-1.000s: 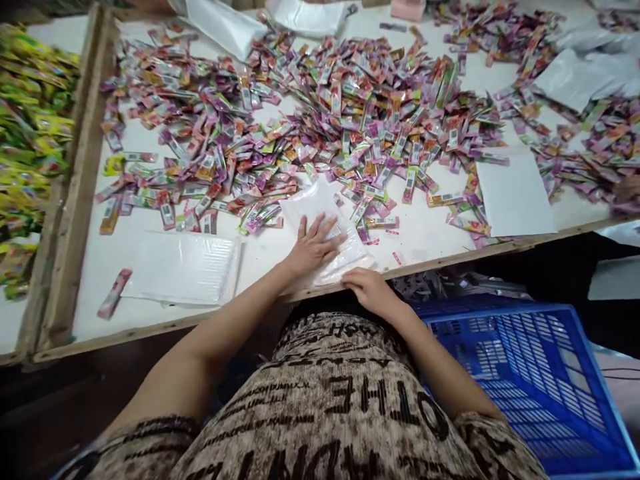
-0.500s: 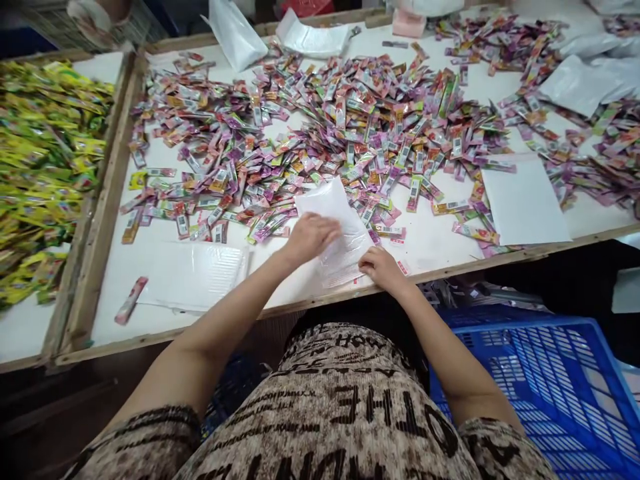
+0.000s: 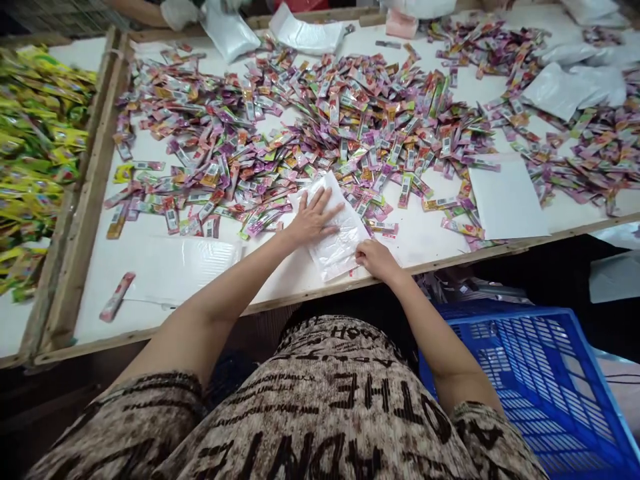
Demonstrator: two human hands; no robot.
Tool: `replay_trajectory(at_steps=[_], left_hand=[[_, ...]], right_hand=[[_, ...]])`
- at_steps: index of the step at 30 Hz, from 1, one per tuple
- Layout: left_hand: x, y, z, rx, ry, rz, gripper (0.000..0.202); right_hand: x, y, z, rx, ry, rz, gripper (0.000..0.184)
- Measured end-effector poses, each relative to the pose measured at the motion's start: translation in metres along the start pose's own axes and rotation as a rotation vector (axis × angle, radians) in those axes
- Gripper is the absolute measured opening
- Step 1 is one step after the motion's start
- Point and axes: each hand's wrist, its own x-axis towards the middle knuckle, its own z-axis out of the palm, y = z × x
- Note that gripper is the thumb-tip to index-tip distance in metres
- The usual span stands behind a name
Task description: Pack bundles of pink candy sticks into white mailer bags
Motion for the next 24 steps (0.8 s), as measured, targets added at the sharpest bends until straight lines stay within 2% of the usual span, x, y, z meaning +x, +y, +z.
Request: replay_trajectory(at_steps=[3,6,8,11,14,17,18,19,20,22,23,24], left_hand=[[-0.027,0.012,-0.011,-0.051,-0.031,0.162,0.05],[-0.062,0.03,-0.013,-0.153,-0.145,0.333,0.058],[-0.078,0.036,-0.01,-0.198,-0.167,0.358,0.067],[-0.084,0.037,-0.002,-0.235,-0.15,0.339,0.068],[-0.08,0.037,0.005,-0.217,-0.104,0.302,0.052],[-0.08,0.043,0.008,-0.157,-0.039,0.269,0.032],[-0.083,0.046,0.007,-0.145,-0.024,0.265,0.029],[-0.086,0.049,0.006,-0.143,-0.013,0.265,0.028],[-0.09,0.051,0.004,-0.156,-0.009,0.27,0.028],[-0.101,0.053,0.001,-0.233,-0.016,0.271,0.029],[-0.106,0.054,0.001,-0.298,-0.017,0.24,0.029],[-0.111,0.053,0.001,-0.369,-0.009,0.181,0.028]], right_hand=[[0.002,-0.001,0.001,0.015,0.023,-0.033,0.013],[-0.004,-0.014,-0.004,0.04,0.088,-0.053,0.013],[-0.022,-0.027,-0.016,0.077,0.127,-0.072,0.012],[-0.078,-0.032,-0.036,0.141,0.212,-0.04,0.011],[-0.148,-0.005,-0.043,0.14,0.342,0.204,0.015],[-0.191,0.026,-0.035,0.005,0.319,0.608,0.011],[-0.193,0.029,-0.033,-0.039,0.323,0.7,0.009],[-0.188,0.027,-0.031,-0.064,0.359,0.729,0.008],[-0.175,0.019,-0.031,-0.058,0.422,0.686,0.009],[-0.131,-0.007,-0.033,0.059,0.543,0.426,0.02],[-0.103,-0.022,-0.034,0.16,0.518,0.265,0.026],[-0.073,-0.035,-0.035,0.301,0.4,0.138,0.032]])
